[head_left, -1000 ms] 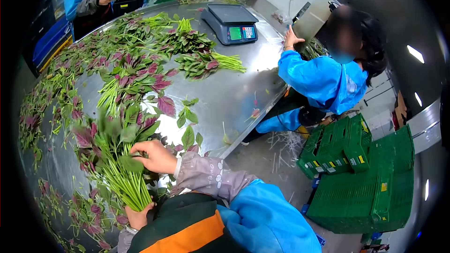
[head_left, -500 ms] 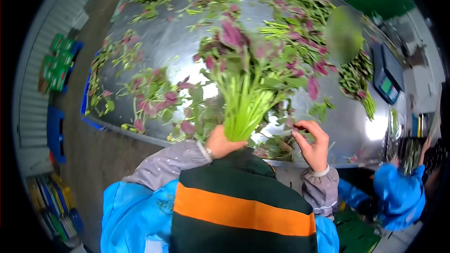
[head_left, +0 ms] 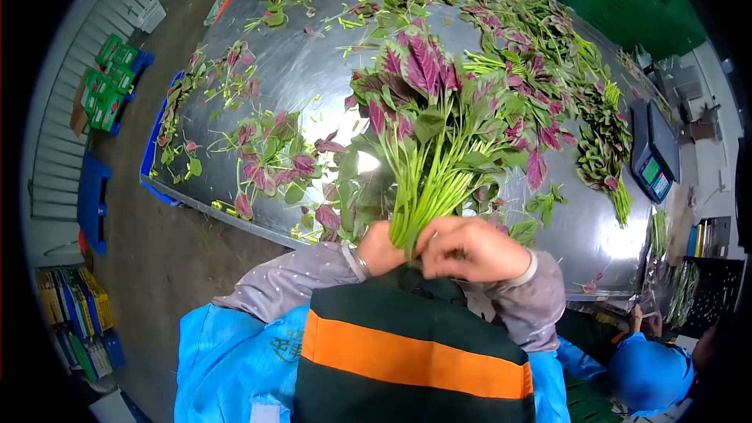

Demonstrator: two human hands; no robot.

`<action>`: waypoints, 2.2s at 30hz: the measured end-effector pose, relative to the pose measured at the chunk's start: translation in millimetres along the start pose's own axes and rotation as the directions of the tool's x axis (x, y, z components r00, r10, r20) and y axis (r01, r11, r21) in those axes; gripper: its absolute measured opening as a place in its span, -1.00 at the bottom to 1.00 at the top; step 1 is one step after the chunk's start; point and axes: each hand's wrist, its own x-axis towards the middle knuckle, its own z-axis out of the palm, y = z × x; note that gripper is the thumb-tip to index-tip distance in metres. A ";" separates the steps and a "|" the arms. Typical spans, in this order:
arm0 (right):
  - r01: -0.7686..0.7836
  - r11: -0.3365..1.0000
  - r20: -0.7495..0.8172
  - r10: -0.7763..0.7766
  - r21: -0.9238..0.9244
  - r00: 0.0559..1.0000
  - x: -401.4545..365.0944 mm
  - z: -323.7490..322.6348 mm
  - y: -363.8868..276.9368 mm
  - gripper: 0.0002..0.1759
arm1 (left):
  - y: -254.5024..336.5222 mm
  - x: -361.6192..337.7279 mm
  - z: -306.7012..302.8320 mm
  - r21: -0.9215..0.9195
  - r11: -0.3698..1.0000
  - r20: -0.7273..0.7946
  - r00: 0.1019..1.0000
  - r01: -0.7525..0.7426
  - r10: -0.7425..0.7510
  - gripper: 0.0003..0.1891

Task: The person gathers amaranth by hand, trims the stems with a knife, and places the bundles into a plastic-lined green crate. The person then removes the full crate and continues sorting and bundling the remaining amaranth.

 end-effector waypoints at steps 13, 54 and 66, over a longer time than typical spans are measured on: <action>-0.242 0.970 0.201 0.232 0.029 0.952 13.0 -25.5 -17.7 -0.95 | -4.0 -0.2 -3.0 -0.004 1.000 0.025 1.000 0.016 -0.016 -0.72; 0.231 0.731 -0.758 0.562 0.643 0.332 -333.0 -98.9 46.6 -0.62 | -37.7 20.9 29.9 -0.265 0.665 0.408 0.706 0.698 -0.579 -0.71; -0.348 0.468 -0.484 0.874 0.812 0.045 -440.0 -87.1 184.7 -0.72 | 3.7 150.0 26.3 0.334 0.905 0.338 0.862 0.264 -0.376 -0.59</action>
